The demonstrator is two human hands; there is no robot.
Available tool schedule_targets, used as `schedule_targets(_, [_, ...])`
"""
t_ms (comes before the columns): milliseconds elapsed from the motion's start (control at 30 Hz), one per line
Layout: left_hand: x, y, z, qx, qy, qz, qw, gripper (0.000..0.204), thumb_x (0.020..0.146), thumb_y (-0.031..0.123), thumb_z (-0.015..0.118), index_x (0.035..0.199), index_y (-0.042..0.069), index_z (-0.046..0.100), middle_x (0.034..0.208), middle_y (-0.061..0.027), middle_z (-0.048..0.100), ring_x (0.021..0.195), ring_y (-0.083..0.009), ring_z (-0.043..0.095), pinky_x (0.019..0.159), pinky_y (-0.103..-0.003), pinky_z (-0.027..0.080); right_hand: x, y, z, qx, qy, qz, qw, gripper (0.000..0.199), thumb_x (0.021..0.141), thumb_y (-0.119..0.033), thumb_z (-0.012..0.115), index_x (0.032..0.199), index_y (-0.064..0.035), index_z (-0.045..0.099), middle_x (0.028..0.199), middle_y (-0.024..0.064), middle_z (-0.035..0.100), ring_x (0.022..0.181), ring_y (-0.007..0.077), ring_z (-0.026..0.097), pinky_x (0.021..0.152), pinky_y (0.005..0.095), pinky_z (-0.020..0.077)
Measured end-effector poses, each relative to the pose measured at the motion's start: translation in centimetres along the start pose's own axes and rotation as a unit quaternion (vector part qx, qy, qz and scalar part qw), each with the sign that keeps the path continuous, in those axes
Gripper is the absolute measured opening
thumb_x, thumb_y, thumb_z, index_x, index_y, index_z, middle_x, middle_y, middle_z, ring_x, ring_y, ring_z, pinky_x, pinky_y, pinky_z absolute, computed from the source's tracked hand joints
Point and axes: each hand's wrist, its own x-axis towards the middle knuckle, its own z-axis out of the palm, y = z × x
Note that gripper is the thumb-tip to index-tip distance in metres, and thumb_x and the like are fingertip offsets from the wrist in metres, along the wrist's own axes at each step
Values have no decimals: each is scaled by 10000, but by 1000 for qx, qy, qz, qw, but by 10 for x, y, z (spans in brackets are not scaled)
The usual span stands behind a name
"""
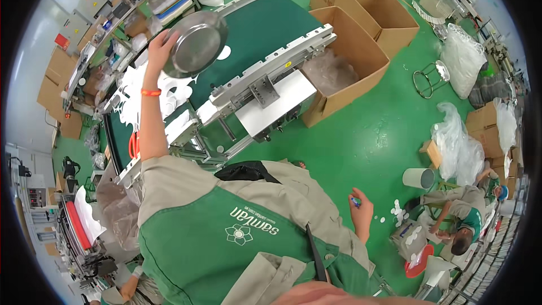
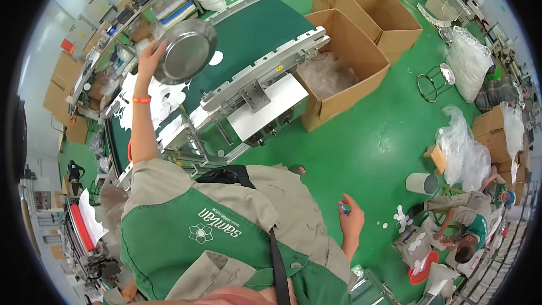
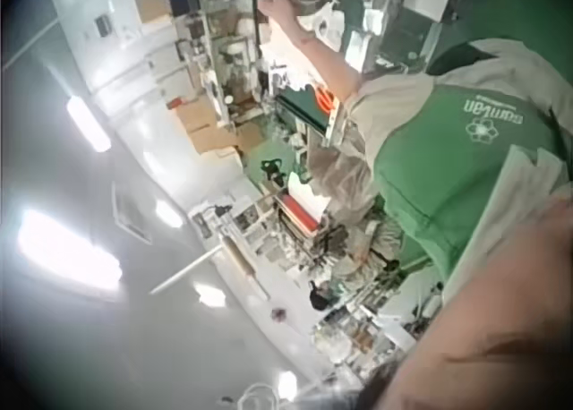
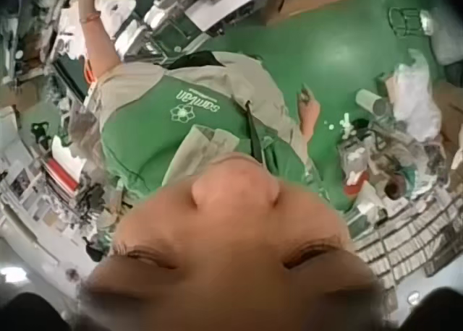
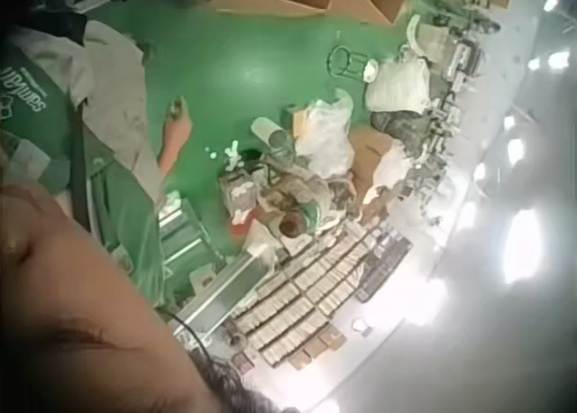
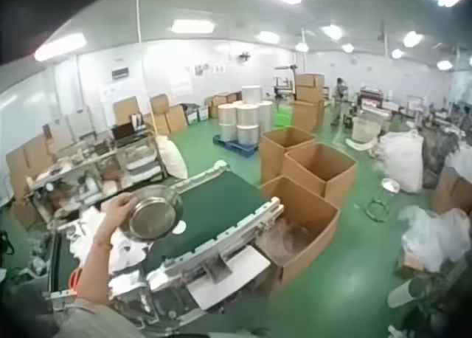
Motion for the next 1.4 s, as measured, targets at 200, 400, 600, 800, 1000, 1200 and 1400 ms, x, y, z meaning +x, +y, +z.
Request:
schedule_targets(200, [44, 40, 132, 11, -20, 146, 989, 273, 853, 165, 576, 1118, 106, 601, 678, -79, 585, 548, -117, 454, 545, -264, 387, -11, 3, 3, 8, 30, 34, 999, 303, 761, -174, 659, 1061, -150, 623, 883, 29, 663, 758, 246, 611, 653, 323, 469])
schedule_targets(400, [40, -36, 233, 305, -197, 189, 912, 269, 881, 217, 482, 1062, 78, 626, 927, -135, 648, 876, -312, 613, 743, -379, 470, -53, 5, 6, 39, 96, 140, 985, 291, 758, -184, 643, 1048, -165, 625, 864, 28, 661, 792, 247, 617, 661, 333, 489])
schedule_targets(600, [74, -13, 297, 256, -269, 218, 902, 490, 779, 220, 598, 1242, 86, 503, 1214, -137, 534, 1136, -313, 485, 953, -387, 375, -157, 24, 30, 126, 265, 285, 912, 348, 736, -298, 668, 1027, -110, 635, 780, 81, 642, 747, 251, 611, 675, 345, 481])
schedule_targets(800, [-100, 249, 449, -26, -385, 507, 771, 369, 901, 164, 473, 1226, -11, 475, 1251, -168, 488, 1155, -304, 455, 983, -361, 345, -261, -23, 84, 198, 351, 449, 798, 419, 775, -498, 567, 829, -97, 676, 661, 94, 613, 604, 269, 579, 569, 361, 451])
schedule_targets(1000, [-492, 323, 447, -233, -822, 477, 206, 371, 894, 66, 477, 1254, -17, 444, 1254, -170, 481, 1140, -249, 473, 963, -348, 365, -341, -62, 143, 68, 572, 407, 709, 498, 755, -535, 566, 582, -68, 581, 538, 130, 530, 524, 322, 520, 469, 426, 373])
schedule_targets(1200, [-732, 313, 208, -63, -833, 426, -346, 353, 904, 63, 456, 1246, -23, 446, 1154, -165, 523, 1069, -213, 498, 906, -324, 392, -409, -120, 184, -8, 767, 469, 438, 417, 800, -446, 573, 655, -58, 627, 618, 113, 594, 565, 282, 556, 513, 389, 419])
schedule_targets(1400, [-733, 222, 64, 162, -541, 465, -682, 318, 909, 63, 452, 1210, -36, 473, 1026, -141, 582, 957, -181, 544, 845, -302, 422, -353, -197, 237, 2, 982, 188, 10, 285, 922, -304, 460, 1005, -47, 551, 811, 0, 563, 628, 89, 519, 542, 262, 439])
